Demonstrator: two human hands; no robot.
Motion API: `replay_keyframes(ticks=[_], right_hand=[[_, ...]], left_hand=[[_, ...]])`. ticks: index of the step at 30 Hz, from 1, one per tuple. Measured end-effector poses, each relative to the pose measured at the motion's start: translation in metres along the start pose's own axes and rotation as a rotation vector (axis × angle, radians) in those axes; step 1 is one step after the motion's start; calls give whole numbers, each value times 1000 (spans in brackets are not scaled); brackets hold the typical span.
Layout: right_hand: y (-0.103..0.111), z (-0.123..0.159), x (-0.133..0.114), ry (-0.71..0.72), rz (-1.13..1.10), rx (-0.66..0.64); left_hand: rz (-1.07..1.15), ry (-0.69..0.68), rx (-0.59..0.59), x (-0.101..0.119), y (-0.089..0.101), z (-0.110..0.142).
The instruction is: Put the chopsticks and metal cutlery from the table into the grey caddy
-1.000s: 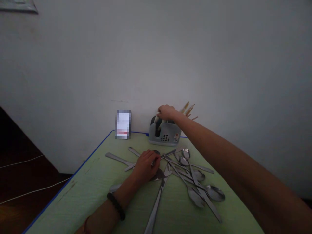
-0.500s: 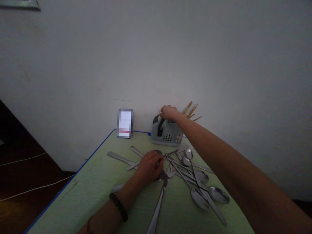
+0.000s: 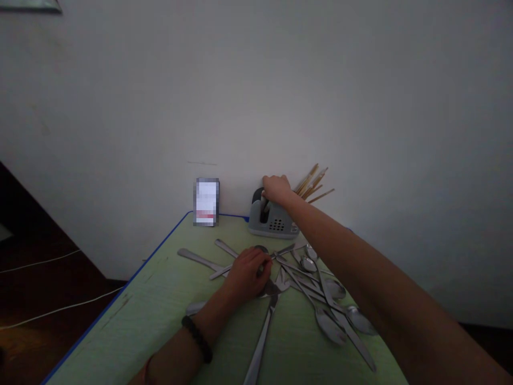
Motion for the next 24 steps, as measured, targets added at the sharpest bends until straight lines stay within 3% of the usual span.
replay_keyframes(ticks=[7, 13, 16, 19, 24], right_hand=[[10, 14, 3, 29, 4, 91], [3, 77, 6, 87, -77, 296], [-24, 122, 10, 164, -274, 404], [-65, 161, 16, 233, -501, 360], [-118, 198, 39, 180, -535, 380]], left_hand=[[4, -10, -3, -2, -1, 1], [-16, -24, 6, 0, 1, 1], [-44, -34, -12, 2, 1, 2], [-95, -56, -44, 2, 1, 2], [-168, -23, -138, 4, 1, 5]])
Point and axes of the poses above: each hand's wrist, its own z-axis away from the middle knuckle, its own y-axis out of the back of the hand, x = y × z, the point moved 1 cm from there along -z, towards the middle knuckle, and after that the axes turned 10 degrees about -x, right-handed, at the moved point
